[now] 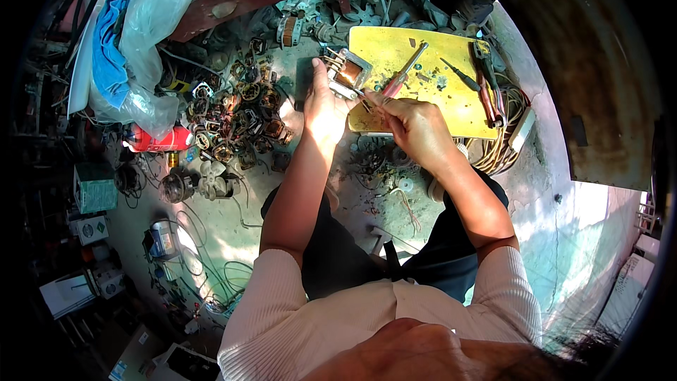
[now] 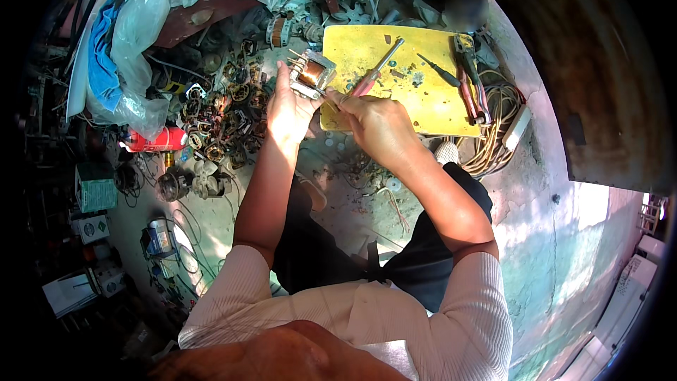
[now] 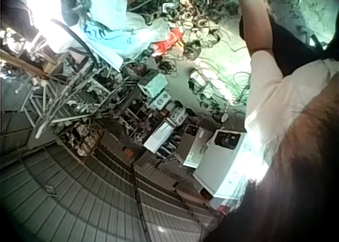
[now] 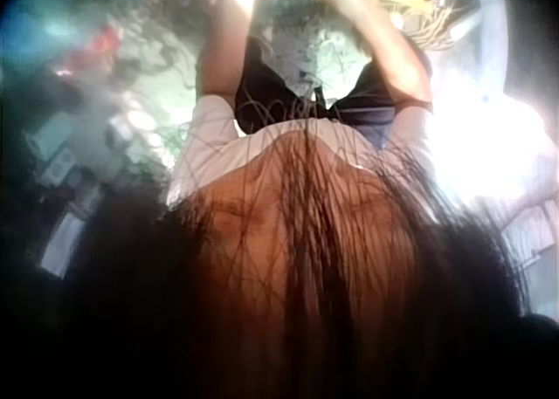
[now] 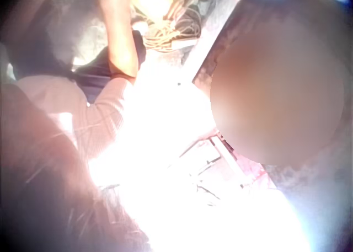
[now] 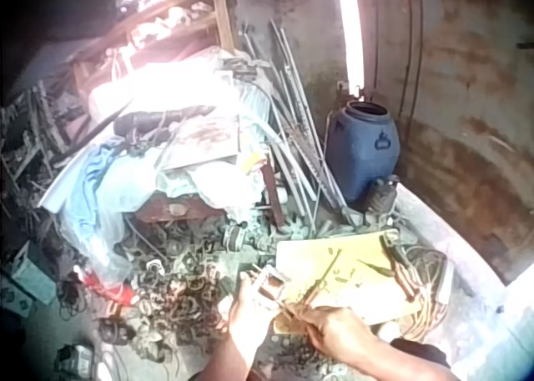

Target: The person uses a screwdriver to remove a small internal component from a motor housing and then separates the copper wire coil from the metal core by hand.

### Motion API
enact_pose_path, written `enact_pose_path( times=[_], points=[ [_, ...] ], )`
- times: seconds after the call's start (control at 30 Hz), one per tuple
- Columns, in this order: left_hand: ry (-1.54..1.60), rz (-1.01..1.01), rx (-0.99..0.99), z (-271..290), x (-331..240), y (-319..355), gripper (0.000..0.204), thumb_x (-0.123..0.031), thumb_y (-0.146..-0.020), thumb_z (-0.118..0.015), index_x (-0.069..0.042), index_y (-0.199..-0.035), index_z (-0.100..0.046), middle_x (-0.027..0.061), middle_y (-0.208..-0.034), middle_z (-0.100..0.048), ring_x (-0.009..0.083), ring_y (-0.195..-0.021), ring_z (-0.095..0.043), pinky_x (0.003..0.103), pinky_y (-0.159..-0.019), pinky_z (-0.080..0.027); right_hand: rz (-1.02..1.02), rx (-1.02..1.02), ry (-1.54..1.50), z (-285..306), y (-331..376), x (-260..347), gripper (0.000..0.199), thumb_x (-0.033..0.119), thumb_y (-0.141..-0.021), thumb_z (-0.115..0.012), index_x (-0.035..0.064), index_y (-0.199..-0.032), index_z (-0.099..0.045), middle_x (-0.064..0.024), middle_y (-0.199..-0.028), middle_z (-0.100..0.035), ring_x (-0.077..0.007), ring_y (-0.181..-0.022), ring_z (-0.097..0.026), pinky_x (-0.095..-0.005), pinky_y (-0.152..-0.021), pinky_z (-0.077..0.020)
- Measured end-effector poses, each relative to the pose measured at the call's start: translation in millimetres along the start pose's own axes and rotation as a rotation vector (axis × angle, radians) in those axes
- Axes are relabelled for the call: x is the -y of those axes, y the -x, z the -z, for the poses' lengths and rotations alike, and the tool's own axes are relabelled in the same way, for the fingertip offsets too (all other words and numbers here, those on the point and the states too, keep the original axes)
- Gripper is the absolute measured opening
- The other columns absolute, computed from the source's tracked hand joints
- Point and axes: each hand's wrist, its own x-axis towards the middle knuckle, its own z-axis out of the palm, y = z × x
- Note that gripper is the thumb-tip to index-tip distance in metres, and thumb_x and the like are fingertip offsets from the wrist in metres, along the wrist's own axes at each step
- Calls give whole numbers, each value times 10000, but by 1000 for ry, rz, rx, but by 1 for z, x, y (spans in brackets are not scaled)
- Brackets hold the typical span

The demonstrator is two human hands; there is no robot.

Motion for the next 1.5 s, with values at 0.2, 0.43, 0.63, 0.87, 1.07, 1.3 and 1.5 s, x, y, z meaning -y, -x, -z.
enact_pose_path(
  times=[0.2, 0.43, 0.63, 0.87, 1.07, 1.3, 1.5],
  points=[
    [-54, -16, -74, -19, -4, 7, 547, -475, -1042, -302, -32, -1332, -442, 115, -1249, -580, 245, -1110, -599, 437, -951, -496, -3, -14, 23, -4, 2, -3, 301, 105, -864, -644, 138, -1158, -694, -157, -810, -683, -323, -674, -671, -398, -604, -550],
    [-193, -49, 29, -22, -3, 11, 615, -524, -1029, -282, -19, -1329, -466, 119, -1227, -596, 226, -1103, -602, 416, -935, -508, -95, 58, -137, 1, -1, 0, 285, 93, -885, -629, 105, -1163, -685, -184, -821, -684, -310, -712, -686, -362, -648, -548],
    [204, 230, 114, 23, -6, -12, 673, -593, -994, -294, -21, -1290, -488, 152, -1216, -616, 318, -1093, -632, 381, -734, -608, -297, -15, -345, 11, -8, 3, 238, 103, -939, -592, 52, -1159, -665, -136, -771, -692, -240, -686, -699, -317, -662, -536],
    [260, 387, 140, 16, -9, -7, 747, -676, -938, -355, -2, -1205, -535, 125, -1102, -663, 246, -949, -685, 333, -689, -604, -297, -9, -308, 11, -9, -1, 252, 94, -947, -573, 53, -1194, -606, -123, -787, -694, -250, -722, -705, -331, -669, -538],
    [278, 415, 136, 12, -8, -6, 733, -669, -931, -396, 5, -1177, -545, 125, -1081, -670, 246, -927, -693, 331, -687, -614, -287, -44, -253, 12, -9, 1, 158, 102, -935, -586, 50, -1084, -596, -129, -746, -669, -295, -729, -697, -361, -652, -532],
    [145, 336, 87, 12, -8, -5, 653, -657, -935, -418, -76, -1204, -549, 69, -1098, -660, 199, -932, -666, 346, -713, -584, -236, 13, -133, 11, -7, -2, 148, 141, -915, -606, 56, -1035, -625, -178, -763, -665, -369, -733, -664, -408, -649, -525],
    [-51, 208, 13, -6, -12, 5, 613, -576, -983, -398, -44, -1258, -528, 81, -1121, -655, 191, -956, -665, 345, -741, -582, -206, -45, -149, 7, -4, -9, 128, 147, -905, -616, 63, -985, -673, -186, -764, -664, -356, -729, -668, -409, -644, -528]
  ],
)
